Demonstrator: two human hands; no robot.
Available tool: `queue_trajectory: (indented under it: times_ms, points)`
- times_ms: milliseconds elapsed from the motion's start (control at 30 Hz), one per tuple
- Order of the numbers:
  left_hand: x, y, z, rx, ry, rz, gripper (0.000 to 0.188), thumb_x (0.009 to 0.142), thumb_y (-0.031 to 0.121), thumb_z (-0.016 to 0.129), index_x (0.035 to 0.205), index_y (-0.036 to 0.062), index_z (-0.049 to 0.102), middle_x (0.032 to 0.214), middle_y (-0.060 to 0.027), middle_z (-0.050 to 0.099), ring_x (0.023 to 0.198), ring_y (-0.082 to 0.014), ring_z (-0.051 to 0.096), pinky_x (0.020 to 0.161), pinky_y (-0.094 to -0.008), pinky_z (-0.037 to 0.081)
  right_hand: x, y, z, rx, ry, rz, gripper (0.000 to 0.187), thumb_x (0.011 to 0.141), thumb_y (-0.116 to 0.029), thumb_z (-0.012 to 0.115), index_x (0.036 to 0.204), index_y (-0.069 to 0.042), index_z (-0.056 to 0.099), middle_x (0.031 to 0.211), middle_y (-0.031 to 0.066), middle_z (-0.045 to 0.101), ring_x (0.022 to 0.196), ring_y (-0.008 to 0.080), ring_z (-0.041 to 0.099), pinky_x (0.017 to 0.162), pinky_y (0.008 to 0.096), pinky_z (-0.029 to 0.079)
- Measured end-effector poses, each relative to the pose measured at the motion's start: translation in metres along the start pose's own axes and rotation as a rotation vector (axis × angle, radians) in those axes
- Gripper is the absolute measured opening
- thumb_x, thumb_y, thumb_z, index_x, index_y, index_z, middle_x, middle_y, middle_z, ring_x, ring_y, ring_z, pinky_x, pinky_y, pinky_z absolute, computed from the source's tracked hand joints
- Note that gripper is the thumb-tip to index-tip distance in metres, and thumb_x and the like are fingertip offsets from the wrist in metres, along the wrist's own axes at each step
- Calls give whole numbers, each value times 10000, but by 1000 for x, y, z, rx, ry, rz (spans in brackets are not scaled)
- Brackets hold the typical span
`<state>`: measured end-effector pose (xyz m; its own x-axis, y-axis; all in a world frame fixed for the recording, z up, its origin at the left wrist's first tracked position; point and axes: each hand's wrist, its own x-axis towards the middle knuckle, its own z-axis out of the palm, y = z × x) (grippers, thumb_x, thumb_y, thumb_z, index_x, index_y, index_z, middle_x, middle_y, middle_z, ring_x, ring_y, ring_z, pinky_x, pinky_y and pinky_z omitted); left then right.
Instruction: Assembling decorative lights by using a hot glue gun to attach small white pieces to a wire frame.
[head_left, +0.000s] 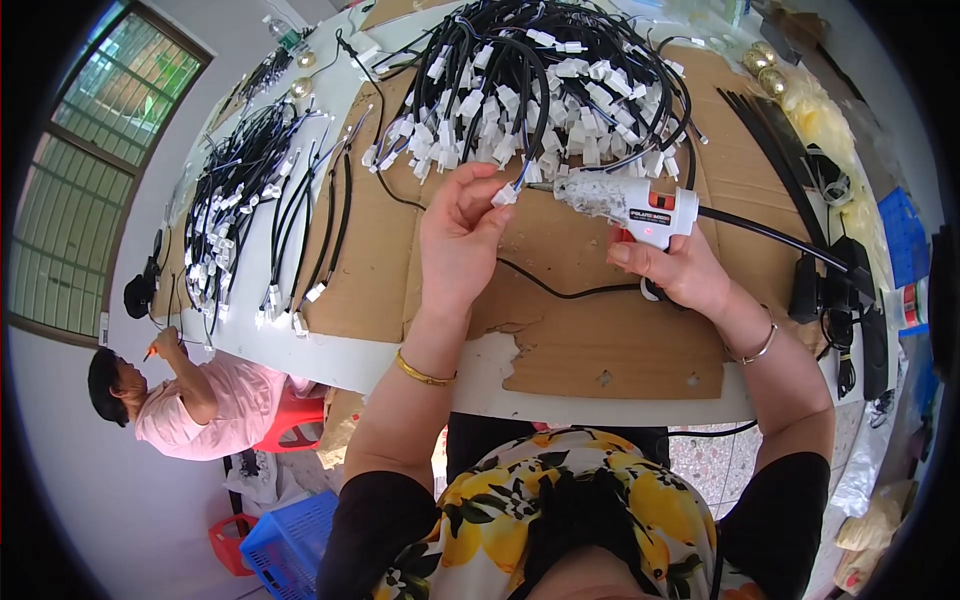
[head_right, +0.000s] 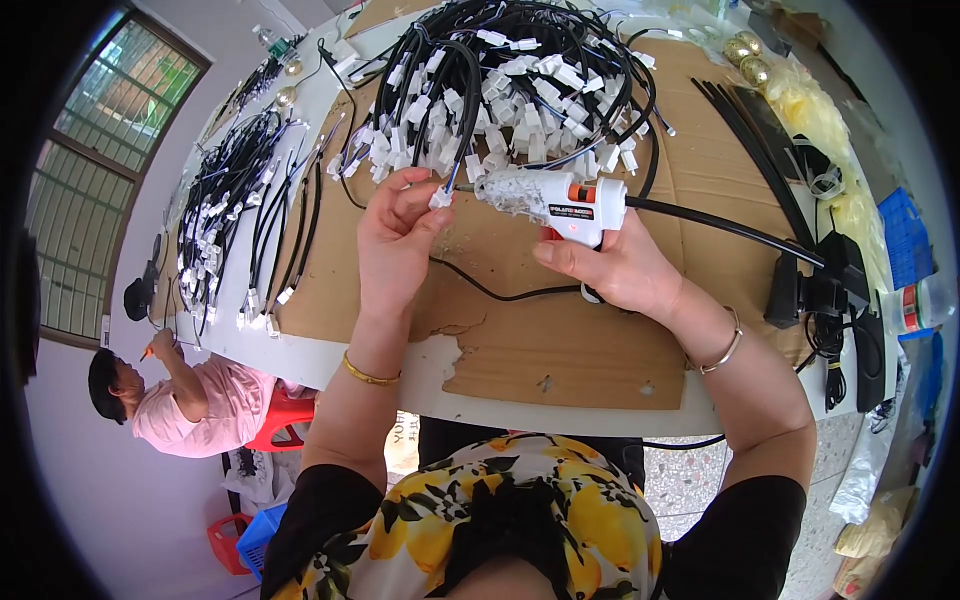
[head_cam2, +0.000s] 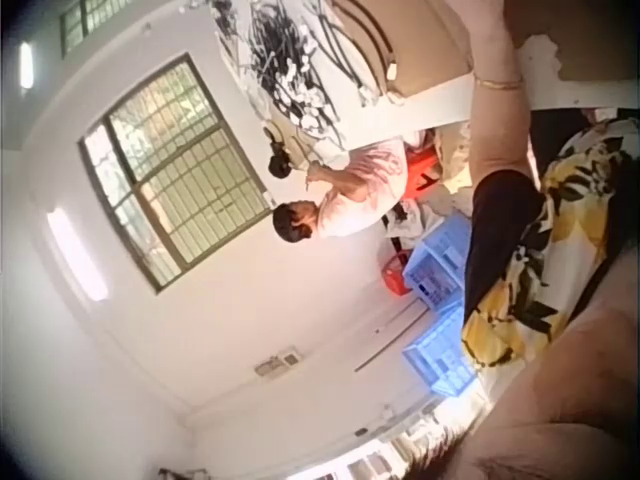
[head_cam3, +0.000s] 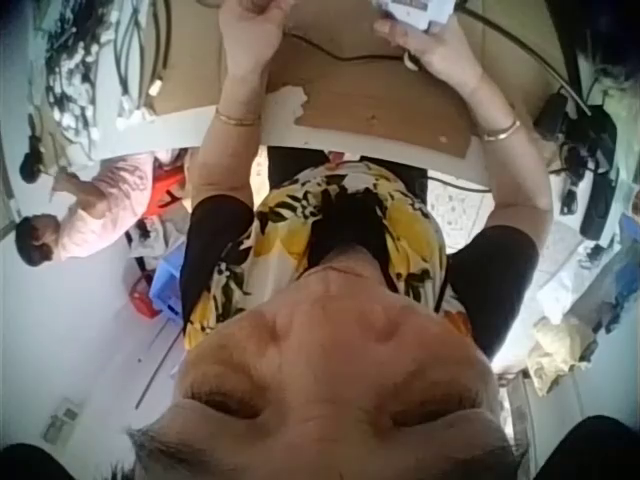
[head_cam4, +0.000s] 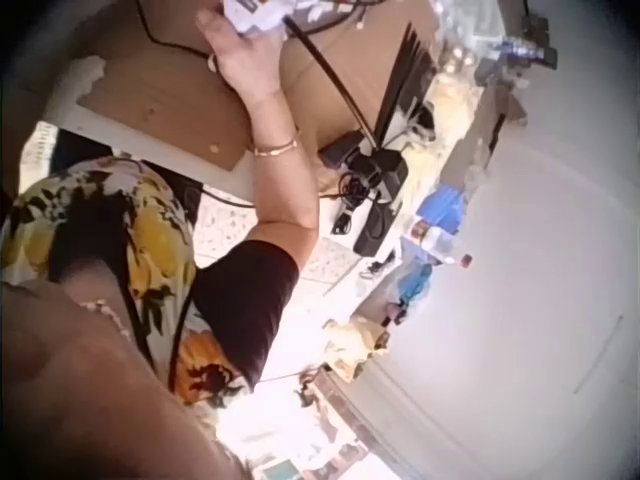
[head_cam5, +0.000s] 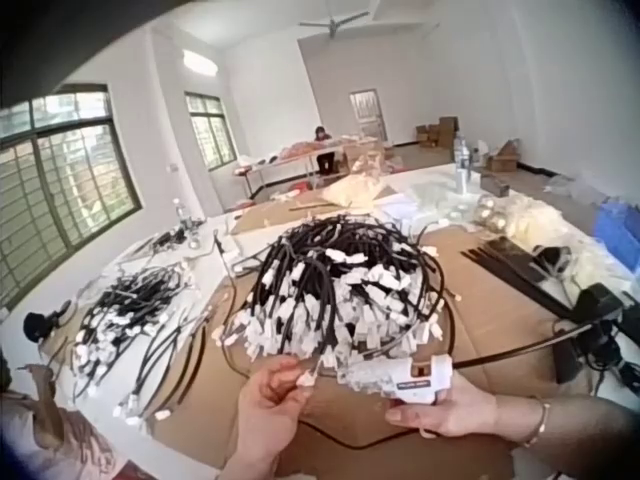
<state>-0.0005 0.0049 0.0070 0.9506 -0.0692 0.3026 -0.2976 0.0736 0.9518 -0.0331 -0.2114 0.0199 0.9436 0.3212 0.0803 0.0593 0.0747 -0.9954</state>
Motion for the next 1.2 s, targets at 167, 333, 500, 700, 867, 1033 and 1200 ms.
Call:
queue_trajectory:
  times_ms: [167,333,500,700,867,1033,1200]
  points:
    - [1,-2,1,28,38,-10,347,738,-136,504,1049,17,480,869,-25,592,754,-63,516,649,-175,407,1,2,-2,11,-28,22,231,727,-175,665,854,-36,532,717,-11,541,643,54,477,562,193,393]
    - [-1,-4,2,51,25,2,341,734,-128,522,1036,28,492,864,-24,597,747,-59,511,643,-173,405,0,6,-4,22,-41,52,290,732,-172,673,918,-23,508,775,-1,542,677,58,487,595,195,411]
    - [-1,-4,4,47,25,-3,332,732,-126,531,1024,28,494,866,-27,600,743,-60,514,636,-176,407,0,6,-6,-33,-62,49,281,738,-139,656,941,-18,504,790,5,544,699,63,501,616,197,423]
    - [-1,-2,5,53,31,-9,317,734,-124,530,1012,24,494,861,-26,597,732,-59,518,633,-175,411,1,6,-5,-40,-45,55,280,740,-110,646,960,-13,503,804,12,548,711,68,508,625,204,430]
    - [0,-4,4,49,32,-16,303,731,-115,541,1001,16,495,843,-19,596,729,-54,523,632,-170,413,0,5,-4,-20,-24,104,289,738,-93,644,976,-12,503,833,12,548,744,73,509,659,210,435]
    - [-1,-5,4,7,32,-35,295,727,-113,548,988,15,498,828,-20,600,730,-54,527,639,-170,417,0,3,-4,-56,-38,117,304,735,-86,646,991,-13,499,843,15,546,772,77,512,690,218,438]
    - [-2,-5,3,-16,28,-37,291,724,-109,555,979,17,495,816,-20,603,729,-54,529,641,-172,419,0,3,-2,1,-3,124,304,725,-101,658,973,-15,506,835,22,541,764,85,519,680,227,444]
